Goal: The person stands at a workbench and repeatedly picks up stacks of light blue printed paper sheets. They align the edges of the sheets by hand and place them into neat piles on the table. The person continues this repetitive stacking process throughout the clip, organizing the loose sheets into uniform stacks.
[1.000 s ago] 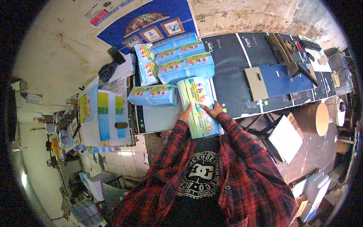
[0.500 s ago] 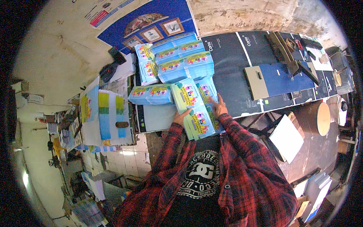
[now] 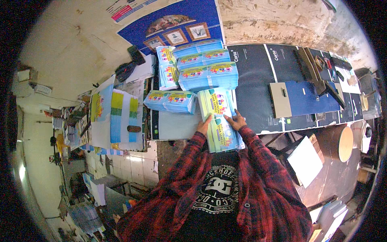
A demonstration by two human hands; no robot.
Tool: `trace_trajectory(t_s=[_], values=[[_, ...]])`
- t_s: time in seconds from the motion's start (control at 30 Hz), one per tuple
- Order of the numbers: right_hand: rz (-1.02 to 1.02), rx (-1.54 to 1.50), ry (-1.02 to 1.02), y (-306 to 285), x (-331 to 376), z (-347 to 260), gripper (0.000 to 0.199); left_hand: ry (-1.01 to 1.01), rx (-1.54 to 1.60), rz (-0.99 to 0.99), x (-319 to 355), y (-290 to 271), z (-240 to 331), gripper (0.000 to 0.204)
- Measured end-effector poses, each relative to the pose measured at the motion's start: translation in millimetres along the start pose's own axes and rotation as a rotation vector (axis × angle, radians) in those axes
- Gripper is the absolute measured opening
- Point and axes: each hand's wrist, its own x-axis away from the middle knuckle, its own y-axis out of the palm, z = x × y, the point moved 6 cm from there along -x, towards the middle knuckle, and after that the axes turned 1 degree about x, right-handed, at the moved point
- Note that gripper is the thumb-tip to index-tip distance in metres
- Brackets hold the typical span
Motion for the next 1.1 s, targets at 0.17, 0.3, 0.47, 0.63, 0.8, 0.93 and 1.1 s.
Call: trace_trajectory(t_s=[0.17, 0.3, 0.47, 0.63, 0.8, 0.93, 1.1], values=[[0.022, 0.032, 0.070, -0.3, 9.7, -16.9, 0.118, 0.089, 0.007, -0.115, -9.7, 3.6, -8.6, 0.050], [0.018, 0.012, 0.126, -4.2, 9.5, -22.6, 0.119, -0.025, 0.035, -0.056, -14.9, -3.4, -20.9, 0.049], [0.056, 0.028, 0.057, -3.0, 8.4, -24.5, 0.116, 0.076, 0.026, -0.037, -5.4, -0.8, -5.5, 0.053], [0.073, 0.122, 0.010, -5.0, 3.0, -7.7, 0.113, 0.040, -0.007, -0.014, 7.3, 7.7, 19.7, 0.055], [0.062, 0.069, -0.025, -0.1, 3.0, -15.3, 0.108, 0.042, 0.089, 0.009, -0.1, -6.1, -7.4, 0.055], [0.081, -0.074, -0.014, -4.0, 2.7, -5.6, 0.100, -0.049, 0.230, -0.048, 17.1, -15.2, 6.7, 0.050], [0.123, 0.236, 0.036, -2.1, 3.9, -2.3, 0.083, -0.010, 0.357, -0.131, -9.2, -53.7, -41.5, 0.051]])
